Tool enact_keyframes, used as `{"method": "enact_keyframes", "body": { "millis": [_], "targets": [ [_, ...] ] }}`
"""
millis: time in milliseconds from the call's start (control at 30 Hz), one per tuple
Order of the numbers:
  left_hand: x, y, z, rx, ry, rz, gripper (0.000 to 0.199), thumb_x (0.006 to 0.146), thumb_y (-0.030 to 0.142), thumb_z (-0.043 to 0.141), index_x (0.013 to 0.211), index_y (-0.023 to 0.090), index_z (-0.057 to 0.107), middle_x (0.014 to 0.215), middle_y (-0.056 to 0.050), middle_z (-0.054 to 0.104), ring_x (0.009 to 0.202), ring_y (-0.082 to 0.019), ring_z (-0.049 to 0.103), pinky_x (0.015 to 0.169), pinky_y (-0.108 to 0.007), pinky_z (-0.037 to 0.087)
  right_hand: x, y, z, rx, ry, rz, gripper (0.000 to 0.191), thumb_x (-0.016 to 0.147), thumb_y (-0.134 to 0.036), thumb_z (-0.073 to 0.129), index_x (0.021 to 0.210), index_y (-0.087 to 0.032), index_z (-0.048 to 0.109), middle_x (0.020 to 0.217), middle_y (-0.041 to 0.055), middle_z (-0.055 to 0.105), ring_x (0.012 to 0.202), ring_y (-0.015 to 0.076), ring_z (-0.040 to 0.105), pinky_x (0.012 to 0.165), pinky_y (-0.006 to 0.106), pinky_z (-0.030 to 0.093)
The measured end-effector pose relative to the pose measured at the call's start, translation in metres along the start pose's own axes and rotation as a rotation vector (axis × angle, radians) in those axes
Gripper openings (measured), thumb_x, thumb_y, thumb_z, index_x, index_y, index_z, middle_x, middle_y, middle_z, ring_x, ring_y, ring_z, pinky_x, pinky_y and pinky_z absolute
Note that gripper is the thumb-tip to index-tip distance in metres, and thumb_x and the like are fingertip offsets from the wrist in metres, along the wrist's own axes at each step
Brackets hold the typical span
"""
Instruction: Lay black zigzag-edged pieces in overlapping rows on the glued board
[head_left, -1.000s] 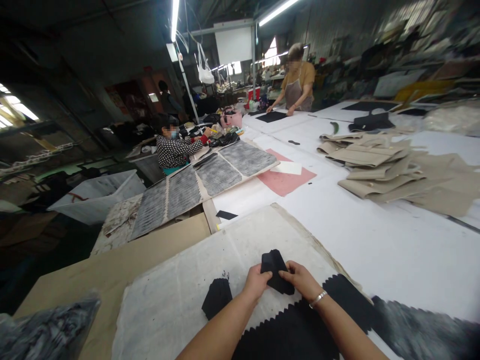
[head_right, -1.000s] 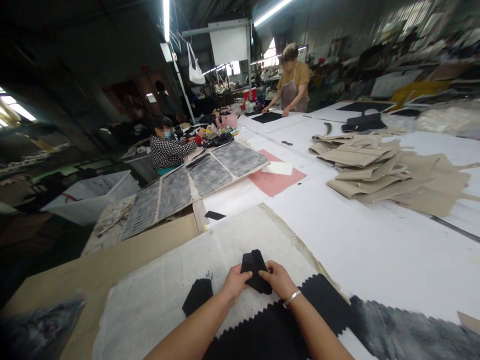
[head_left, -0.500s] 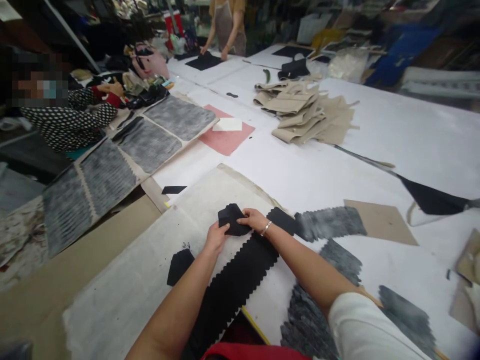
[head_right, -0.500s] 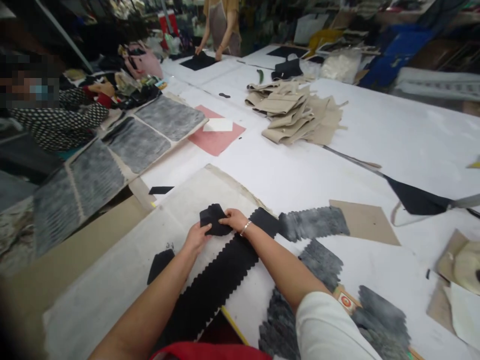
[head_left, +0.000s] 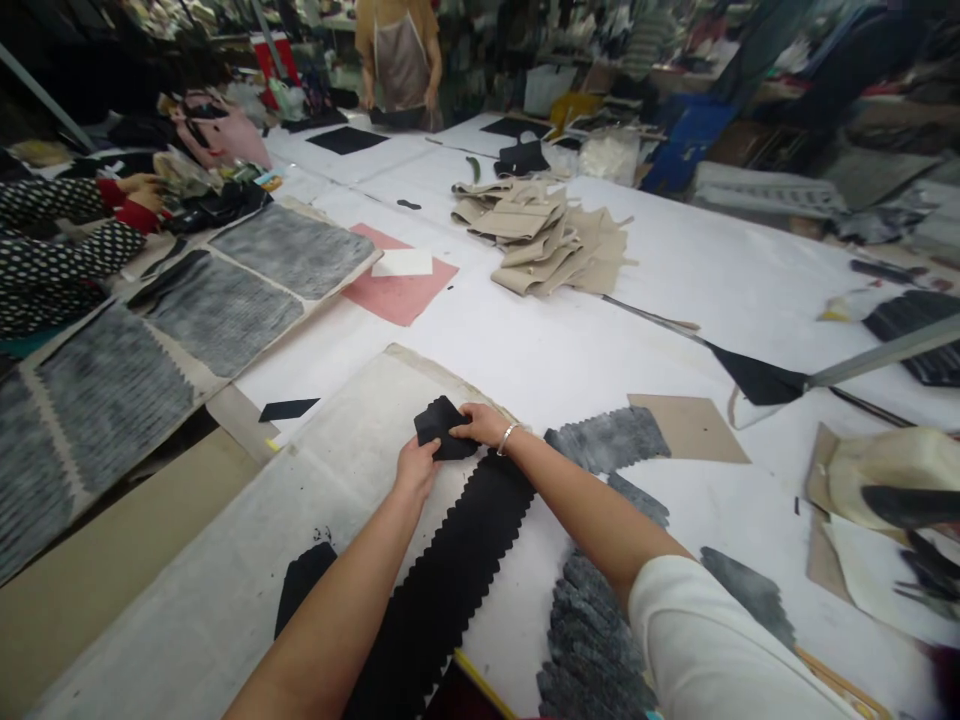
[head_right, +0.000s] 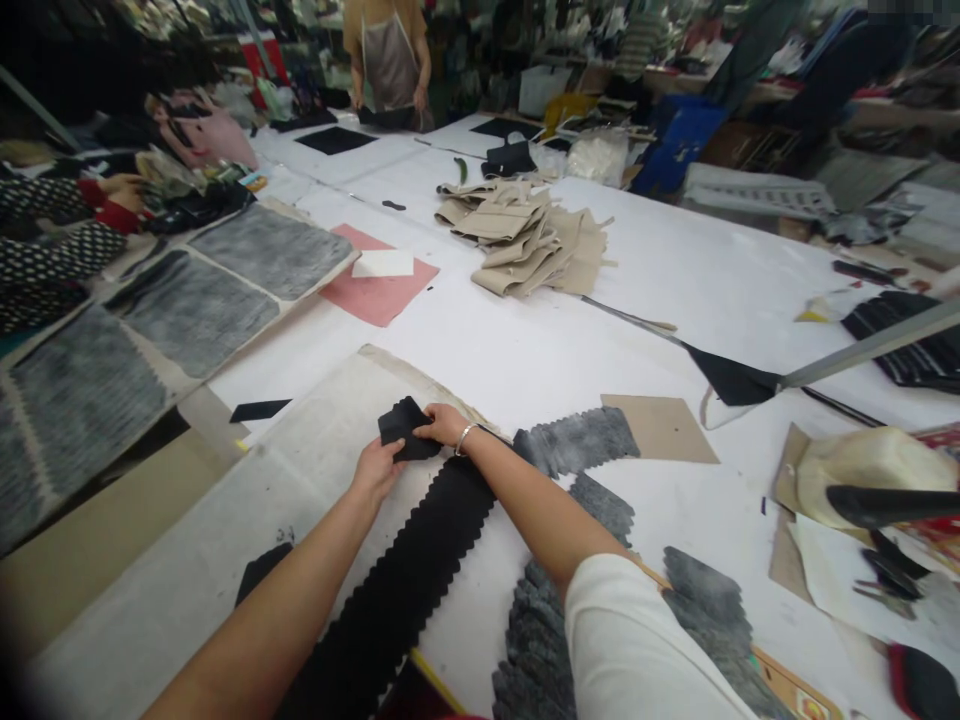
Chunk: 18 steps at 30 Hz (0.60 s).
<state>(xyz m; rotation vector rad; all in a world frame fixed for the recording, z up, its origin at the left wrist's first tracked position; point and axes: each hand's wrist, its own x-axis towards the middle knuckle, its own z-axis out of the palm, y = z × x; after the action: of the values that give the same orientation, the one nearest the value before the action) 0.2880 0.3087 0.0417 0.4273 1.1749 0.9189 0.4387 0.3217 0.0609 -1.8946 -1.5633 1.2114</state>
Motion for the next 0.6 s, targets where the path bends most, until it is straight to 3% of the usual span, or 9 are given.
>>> {"method": "enact_keyframes", "body": {
  "millis": [133, 267, 433, 600],
  "targets": [
    [0.016, -0.005, 0.03, 0.027, 0.056, 0.004, 0.023, 0.063, 0.0, 0.056, 0.081, 0.011, 0.063, 0.064, -0.002, 0.064, 0.074, -0.02, 0.066, 0.076, -0.038, 0.053, 0.012, 0.008, -0.027, -0.116, -0.01, 0.046, 0.011, 0.081, -0.024, 0.056, 0.079, -0.016, 0.062, 0.066, -0.0033, 0.058, 0.059, 0.0081, 0.049, 0.055, 0.02, 0.035],
    [0.032, -0.015, 0.05, 0.082, 0.096, 0.045, 0.025, 0.063, 0.002, 0.053, 0.083, 0.012, 0.064, 0.061, -0.001, 0.062, 0.07, -0.02, 0.066, 0.073, -0.037, 0.054, 0.024, 0.015, -0.043, -0.398, 0.075, 0.026, 0.013, 0.079, -0.027, 0.058, 0.081, -0.017, 0.066, 0.076, 0.0002, 0.065, 0.067, 0.0106, 0.053, 0.057, 0.021, 0.033],
    [0.048, -0.029, 0.056, 0.249, 0.141, 0.142, 0.023, 0.06, 0.004, 0.054, 0.079, 0.012, 0.066, 0.065, -0.003, 0.064, 0.069, -0.02, 0.065, 0.069, -0.034, 0.053, 0.033, 0.023, -0.053, -0.593, 0.076, 0.05, 0.02, 0.079, -0.033, 0.059, 0.089, -0.017, 0.068, 0.089, 0.0049, 0.069, 0.079, 0.0146, 0.059, 0.061, 0.022, 0.036],
    [0.055, -0.036, 0.055, 0.364, 0.191, 0.217, 0.024, 0.058, 0.007, 0.056, 0.079, 0.012, 0.068, 0.067, -0.004, 0.066, 0.072, -0.021, 0.065, 0.066, -0.031, 0.052, 0.035, 0.028, -0.061, -0.616, 0.015, 0.066, 0.021, 0.082, -0.025, 0.054, 0.091, -0.017, 0.071, 0.094, 0.0051, 0.071, 0.084, 0.0139, 0.061, 0.066, 0.019, 0.038]
  ]
}}
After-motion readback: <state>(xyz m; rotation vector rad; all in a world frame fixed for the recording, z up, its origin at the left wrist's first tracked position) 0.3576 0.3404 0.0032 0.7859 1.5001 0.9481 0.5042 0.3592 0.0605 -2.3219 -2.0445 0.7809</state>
